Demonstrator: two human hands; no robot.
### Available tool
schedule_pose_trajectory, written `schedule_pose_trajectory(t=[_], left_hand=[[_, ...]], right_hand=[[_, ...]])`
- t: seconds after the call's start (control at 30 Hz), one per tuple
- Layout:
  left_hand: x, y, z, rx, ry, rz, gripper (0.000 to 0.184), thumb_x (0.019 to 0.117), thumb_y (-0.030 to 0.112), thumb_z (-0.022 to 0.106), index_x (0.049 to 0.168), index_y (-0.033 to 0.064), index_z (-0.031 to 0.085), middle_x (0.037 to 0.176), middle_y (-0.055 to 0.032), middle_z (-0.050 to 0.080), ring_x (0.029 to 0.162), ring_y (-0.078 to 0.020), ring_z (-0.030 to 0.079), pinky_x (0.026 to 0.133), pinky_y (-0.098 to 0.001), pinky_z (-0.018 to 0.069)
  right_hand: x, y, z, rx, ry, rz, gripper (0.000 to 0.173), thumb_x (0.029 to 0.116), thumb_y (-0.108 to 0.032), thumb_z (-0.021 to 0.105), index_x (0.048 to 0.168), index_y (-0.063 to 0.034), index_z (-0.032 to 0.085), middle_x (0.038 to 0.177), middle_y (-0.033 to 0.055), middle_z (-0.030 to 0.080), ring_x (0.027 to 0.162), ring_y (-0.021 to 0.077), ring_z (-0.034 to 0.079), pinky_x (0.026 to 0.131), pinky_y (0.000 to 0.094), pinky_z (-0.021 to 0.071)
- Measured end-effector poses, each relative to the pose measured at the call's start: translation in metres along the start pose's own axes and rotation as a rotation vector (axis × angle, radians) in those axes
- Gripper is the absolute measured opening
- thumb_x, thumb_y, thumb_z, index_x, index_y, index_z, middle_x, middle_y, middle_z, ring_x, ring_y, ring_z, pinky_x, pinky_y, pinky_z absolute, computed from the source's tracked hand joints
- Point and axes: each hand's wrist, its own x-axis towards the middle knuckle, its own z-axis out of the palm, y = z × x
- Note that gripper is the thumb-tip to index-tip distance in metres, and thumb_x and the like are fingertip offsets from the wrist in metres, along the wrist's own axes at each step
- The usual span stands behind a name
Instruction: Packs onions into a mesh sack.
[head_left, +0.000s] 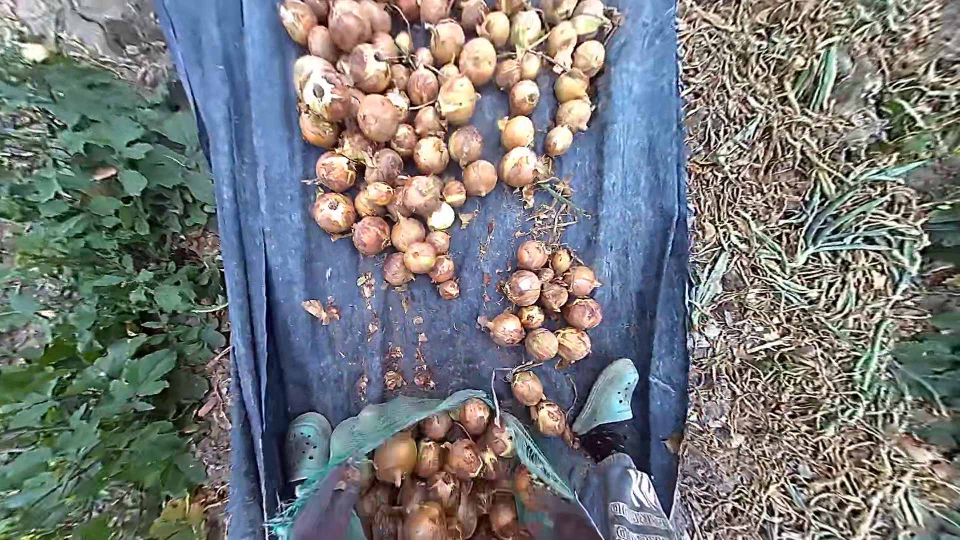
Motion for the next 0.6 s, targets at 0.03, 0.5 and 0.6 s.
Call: schedule_pose_trajectory(t=[0.03, 0.5, 0.6], left_hand=[[0.008, 0.003, -0.017, -0.003, 0.159, -0.027, 0.058, 0.1055, 0.050, 0.048, 0.147, 0.0086, 0.054, 0.135, -0.0212, 0.064, 0.121, -0.0362, 0.064, 0.104, -0.0602, 0.0499], [0.151, 0.255, 0.047, 0.252, 0.052, 0.463, 0.079, 0.0942, 0.067, 0.056, 0.160, 0.0277, 0.037, 0.158, -0.0057, 0.046, 0.138, -0.0290, 0.053, 0.109, -0.0583, 0.0482], [0.238, 0.374, 0.080, 0.019, 0.045, 0.534, 0.076, 0.0955, 0.062, 0.060, 0.159, 0.0292, 0.036, 0.155, -0.0124, 0.048, 0.133, -0.0343, 0.056, 0.102, -0.0623, 0.0515]], right_hand=[[0.019, 0.000, -0.001, -0.027, 0.075, -0.009, 0.054, 0.0974, -0.040, 0.064, 0.143, -0.0116, 0.059, 0.135, 0.0194, 0.065, 0.126, 0.0369, 0.062, 0.108, 0.0583, 0.0472], [0.134, 0.028, -0.291, 0.448, 0.745, -0.430, 0.061, 0.1003, -0.048, 0.059, 0.155, -0.0251, 0.046, 0.153, 0.0065, 0.052, 0.139, 0.0260, 0.052, 0.113, 0.0555, 0.0450], [0.194, -0.001, -0.366, 0.209, 0.772, -0.443, 0.073, 0.0970, -0.064, 0.056, 0.159, -0.0293, 0.038, 0.149, 0.0154, 0.053, 0.135, 0.0347, 0.054, 0.109, 0.0621, 0.0452]])
